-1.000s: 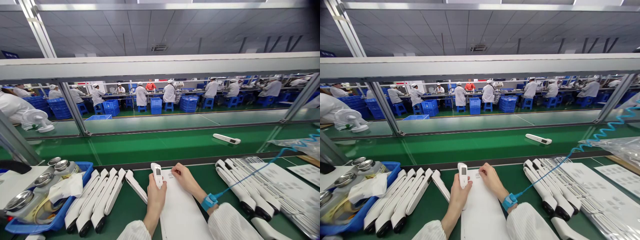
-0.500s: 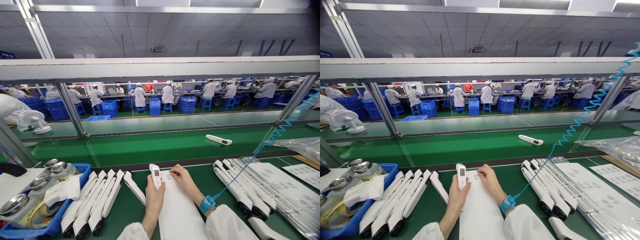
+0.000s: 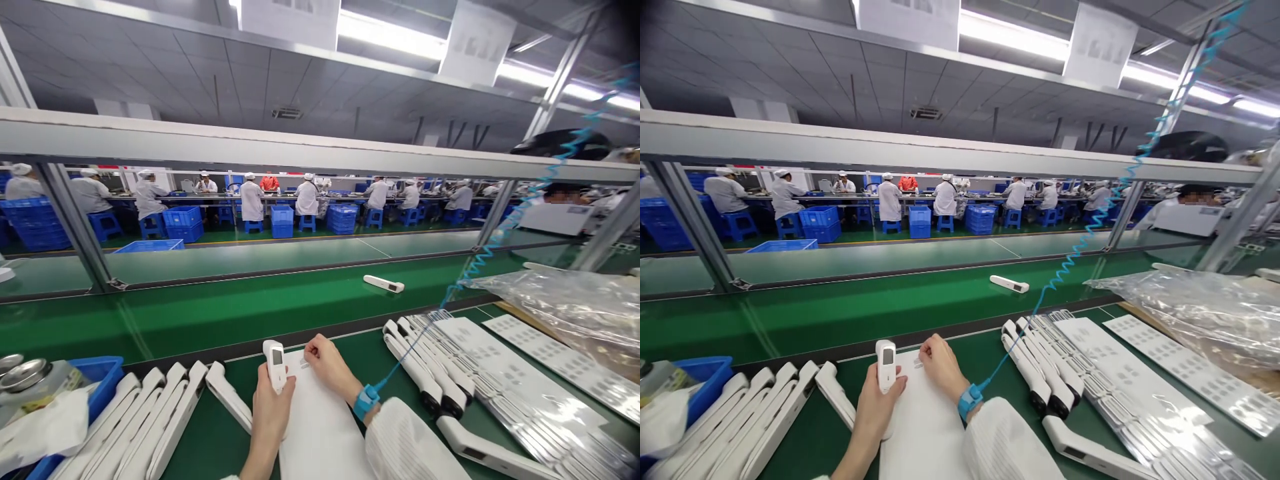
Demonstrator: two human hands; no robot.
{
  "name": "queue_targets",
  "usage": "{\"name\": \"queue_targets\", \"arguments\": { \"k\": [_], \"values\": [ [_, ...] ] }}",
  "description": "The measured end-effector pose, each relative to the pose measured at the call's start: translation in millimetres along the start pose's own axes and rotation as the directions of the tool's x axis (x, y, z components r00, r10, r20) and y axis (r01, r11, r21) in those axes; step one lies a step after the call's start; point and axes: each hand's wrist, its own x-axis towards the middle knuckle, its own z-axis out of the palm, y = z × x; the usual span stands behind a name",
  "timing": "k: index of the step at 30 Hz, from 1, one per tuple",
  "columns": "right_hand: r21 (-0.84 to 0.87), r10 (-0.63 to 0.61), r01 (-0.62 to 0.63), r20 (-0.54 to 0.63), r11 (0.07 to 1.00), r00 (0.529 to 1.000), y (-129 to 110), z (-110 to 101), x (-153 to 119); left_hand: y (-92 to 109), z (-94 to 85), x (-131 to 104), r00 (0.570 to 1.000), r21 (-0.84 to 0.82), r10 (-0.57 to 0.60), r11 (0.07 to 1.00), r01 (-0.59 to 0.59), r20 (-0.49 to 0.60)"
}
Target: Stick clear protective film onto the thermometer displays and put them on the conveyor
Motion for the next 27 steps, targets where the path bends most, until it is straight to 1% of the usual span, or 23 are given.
{"name": "queue_targets", "arguments": {
  "k": [3, 5, 9, 13, 18, 23, 25, 27],
  "values": [
    [-0.119, 0.050, -0.045, 0.040, 0.992, 0.998, -6, 1, 6, -3, 0.5, 2, 1.000, -0.019, 0.000, 1.000, 0.000, 0.006],
    [-0.196, 0.044, -0.030, 0.067, 0.980, 0.997, -12, 3, 7, -3, 0.2, 2, 1.000, -0.011, 0.004, 1.000, -0.004, 0.009],
    [-0.293, -0.039, 0.060, 0.078, 0.954, 0.996, -19, 8, 2, 0, -0.7, 1, 1.000, 0.026, 0.009, 1.000, -0.009, 0.011],
    [-0.285, -0.114, 0.127, 0.063, 0.950, 0.992, -15, 10, -6, 5, -1.1, -2, 1.000, 0.017, 0.003, 1.000, -0.003, 0.016],
    [-0.156, -0.158, 0.158, 0.014, 0.975, 0.987, -5, 13, -6, 8, -2.2, -5, 1.000, 0.027, 0.020, 0.999, -0.020, 0.015],
    [0.107, -0.153, 0.159, -0.063, 0.981, 0.986, 7, 4, -1, 4, 0.3, -3, 0.999, -0.026, 0.037, 0.999, -0.037, 0.006],
    [0.213, -0.135, 0.150, -0.086, 0.965, 0.987, 13, -3, 0, 4, 2.7, -3, 0.999, -0.102, 0.040, 0.994, -0.040, -0.006],
    [0.297, -0.130, 0.151, -0.090, 0.943, 0.987, 14, -11, 0, 6, 3.7, -4, 0.999, -0.243, 0.034, 0.970, -0.029, 0.015]
  ]
}}
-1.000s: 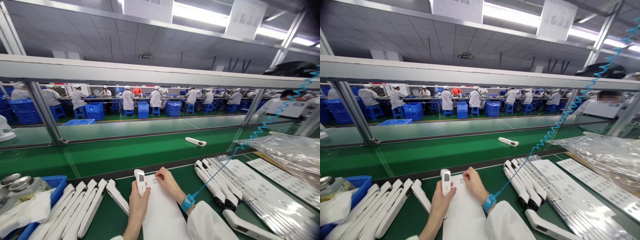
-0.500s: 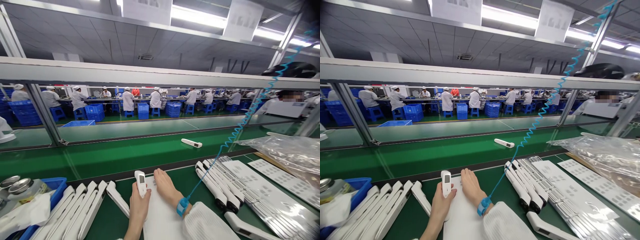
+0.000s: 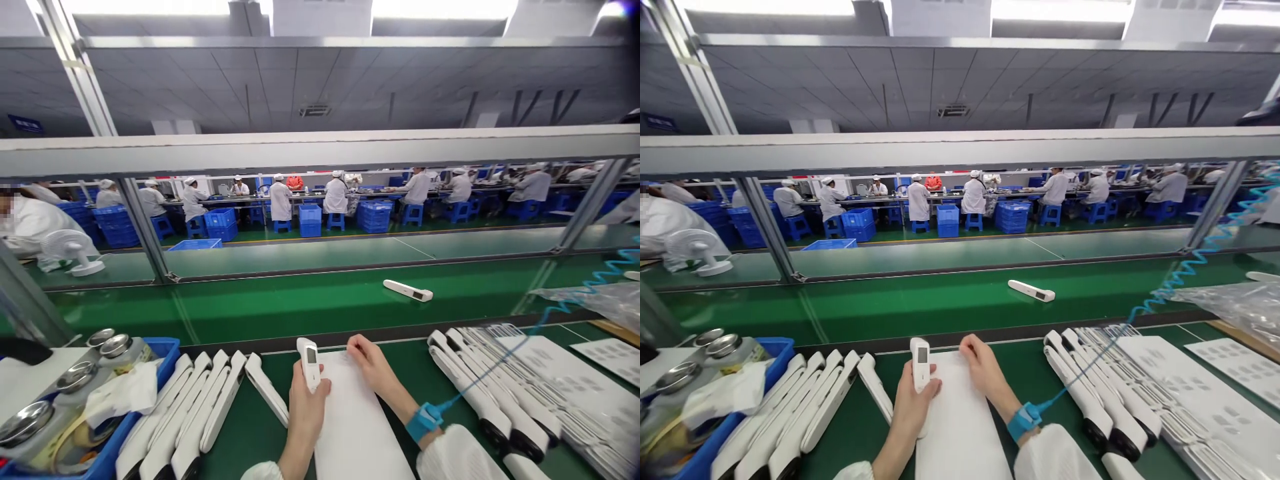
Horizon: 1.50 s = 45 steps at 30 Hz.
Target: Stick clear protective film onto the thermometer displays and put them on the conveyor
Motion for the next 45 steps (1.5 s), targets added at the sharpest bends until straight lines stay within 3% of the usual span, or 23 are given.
{"name": "queue_targets", "arguments": {
  "k": [4, 6, 8, 10, 12, 15, 19, 36, 45],
  "values": [
    [0.160, -0.024, 0.016, 0.045, 0.987, 0.999, -29, -14, -9, 12, -4.8, -11, 0.989, -0.224, -0.024, 0.973, 0.057, 0.149],
    [0.328, -0.056, -0.003, 0.171, 0.945, 0.984, -55, -19, -18, 18, -10.5, -20, 0.974, -0.286, -0.041, 0.953, 0.105, 0.221],
    [0.471, -0.110, -0.077, 0.357, 0.879, 0.928, -80, -20, -27, 22, -15.4, -29, 0.961, -0.346, -0.039, 0.928, 0.136, 0.275],
    [0.510, -0.128, -0.140, 0.455, 0.849, 0.882, -96, -15, -34, 23, -17.5, -37, 0.949, -0.389, -0.012, 0.910, 0.141, 0.316],
    [0.457, -0.107, -0.102, 0.409, 0.884, 0.906, -100, -6, -39, 22, -16.8, -42, 0.937, -0.404, -0.002, 0.902, 0.153, 0.350],
    [0.265, -0.121, 0.058, 0.228, 0.963, 0.966, -92, 8, -42, 19, -12.9, -47, 0.926, -0.388, -0.080, 0.892, 0.232, 0.369],
    [0.135, -0.139, 0.122, 0.126, 0.983, 0.982, -83, 14, -43, 15, -8.4, -50, 0.927, -0.376, -0.138, 0.885, 0.274, 0.350],
    [0.156, -0.094, 0.084, 0.057, 0.984, 0.994, -78, 19, -47, -1, -8.3, -43, 0.912, -0.241, -0.028, 0.961, 0.137, 0.409],
    [0.150, -0.096, 0.090, 0.039, 0.985, 0.995, -74, 20, -46, 2, -8.7, -43, 0.908, -0.206, -0.031, 0.970, 0.127, 0.417]
  ]
}}
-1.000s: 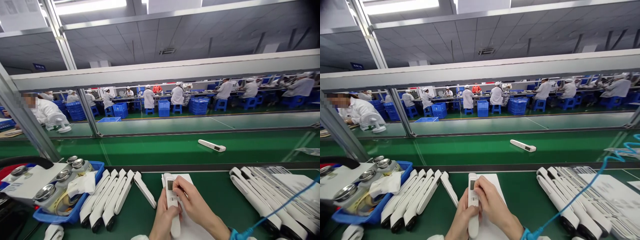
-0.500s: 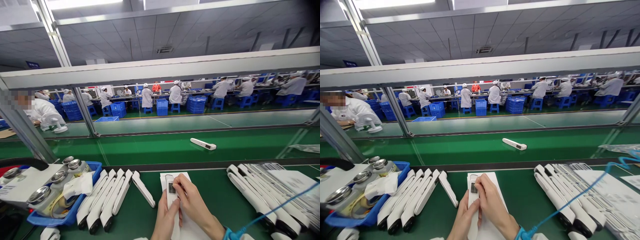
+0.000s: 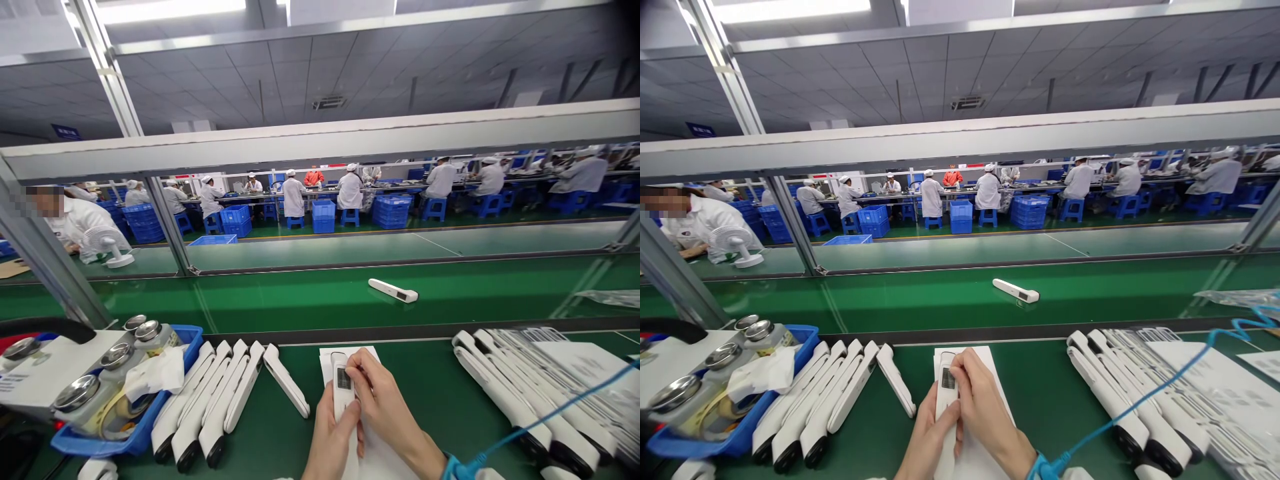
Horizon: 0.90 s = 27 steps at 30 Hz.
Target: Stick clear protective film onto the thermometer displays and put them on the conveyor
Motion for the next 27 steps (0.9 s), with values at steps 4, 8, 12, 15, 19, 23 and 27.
{"name": "queue_targets", "arguments": {
  "k": [4, 8, 12, 15, 19, 23, 27],
  "values": [
    [0.006, -0.010, 0.010, 0.002, 1.000, 1.000, 0, 0, -1, 6, 3.5, -3, 0.998, 0.017, -0.037, 0.999, 0.038, -0.056],
    [0.022, -0.020, 0.020, 0.007, 1.000, 1.000, 0, 1, -2, 14, 9.1, -8, 0.978, -0.007, -0.117, 0.993, 0.118, -0.172],
    [0.029, -0.032, 0.031, 0.011, 0.999, 0.999, -2, 2, -1, 16, 10.8, -10, 0.973, 0.024, -0.101, 0.994, 0.108, -0.208],
    [0.021, -0.031, 0.031, -0.011, 0.999, 0.999, -4, 1, 0, 13, 8.9, -8, 0.978, 0.050, -0.094, 0.993, 0.105, -0.186],
    [0.064, 0.022, -0.022, 0.002, 0.998, 1.000, -6, -2, 2, 10, 7.6, -5, 0.977, 0.048, -0.127, 0.989, 0.137, -0.171],
    [0.195, 0.098, -0.103, 0.034, 0.975, 0.995, -4, -2, 9, 7, 6.9, -2, 0.981, 0.057, -0.127, 0.989, 0.136, -0.148],
    [0.374, 0.250, -0.231, -0.001, 0.898, 0.968, -4, -9, 9, -1, 2.0, 0, 0.985, 0.058, -0.100, 0.992, 0.110, -0.144]
  ]
}}
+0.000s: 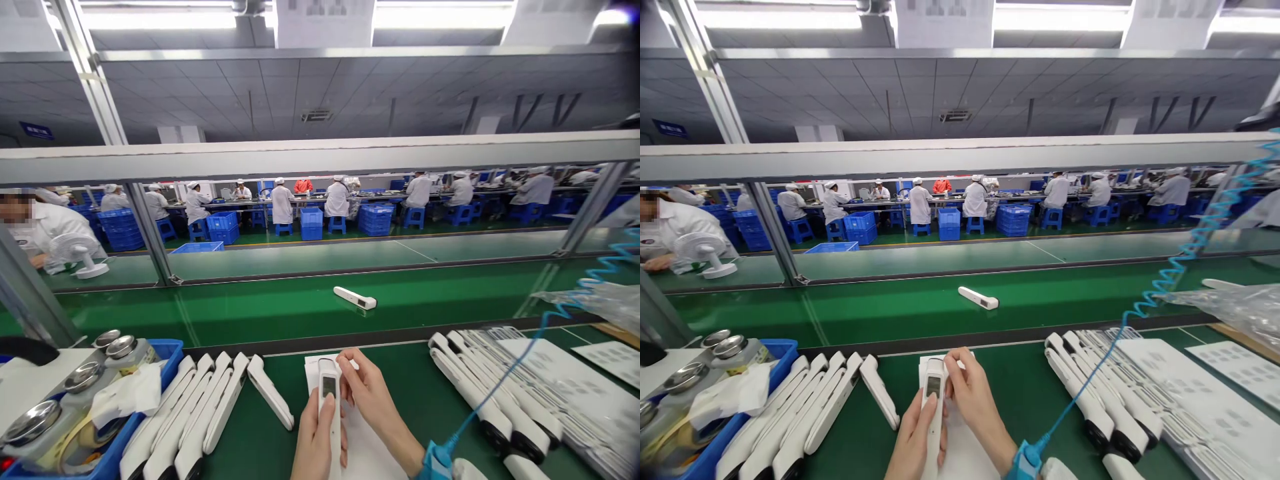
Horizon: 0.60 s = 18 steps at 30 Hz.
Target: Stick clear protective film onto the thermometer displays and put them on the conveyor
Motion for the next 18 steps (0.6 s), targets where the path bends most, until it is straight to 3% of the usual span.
{"name": "queue_targets", "arguments": {
  "k": [2, 4, 6, 8, 10, 12, 13, 15, 17, 18],
  "values": [
    [-0.038, 0.039, -0.040, -0.014, 0.998, 0.999, -5, -2, -10, -4, -1.9, 0, 0.986, -0.002, -0.003, 1.000, 0.002, -0.165],
    [-0.079, 0.107, -0.100, 0.088, 0.992, 0.990, -9, -2, -26, -7, -1.0, -2, 0.955, -0.034, -0.008, 0.999, -0.003, -0.297],
    [-0.063, 0.212, -0.203, 0.233, 0.977, 0.949, -12, -1, -42, -8, 3.5, -4, 0.962, -0.099, -0.039, 0.995, 0.012, -0.271],
    [-0.052, 0.269, -0.265, 0.279, 0.963, 0.922, -12, -4, -53, -8, 10.0, -5, 0.983, -0.148, -0.066, 0.988, 0.041, -0.172],
    [-0.151, 0.251, -0.224, 0.189, 0.963, 0.949, -12, -17, -57, -8, 15.6, -6, 0.992, -0.138, -0.039, 0.990, 0.022, -0.121],
    [-0.400, 0.190, -0.160, 0.036, 0.903, 0.981, -12, -41, -55, -8, 18.4, -5, 0.992, -0.075, 0.040, 0.996, -0.049, -0.117],
    [-0.568, 0.156, -0.148, -0.035, 0.810, 0.987, -12, -55, -52, -8, 18.6, -3, 0.990, -0.038, 0.068, 0.997, -0.073, -0.121],
    [-0.849, 0.094, -0.173, -0.146, 0.499, 0.985, -11, -86, -45, -9, 17.6, -1, 0.987, 0.026, 0.088, 0.996, -0.086, -0.133],
    [-0.957, 0.043, -0.213, -0.208, 0.199, 0.977, -7, -112, -39, -10, 16.0, 2, 0.988, 0.046, 0.077, 0.996, -0.071, -0.136],
    [-0.967, 0.032, -0.230, -0.228, 0.113, 0.973, -4, -121, -37, -10, 15.5, 3, 0.989, 0.050, 0.075, 0.996, -0.069, -0.131]
  ]
}}
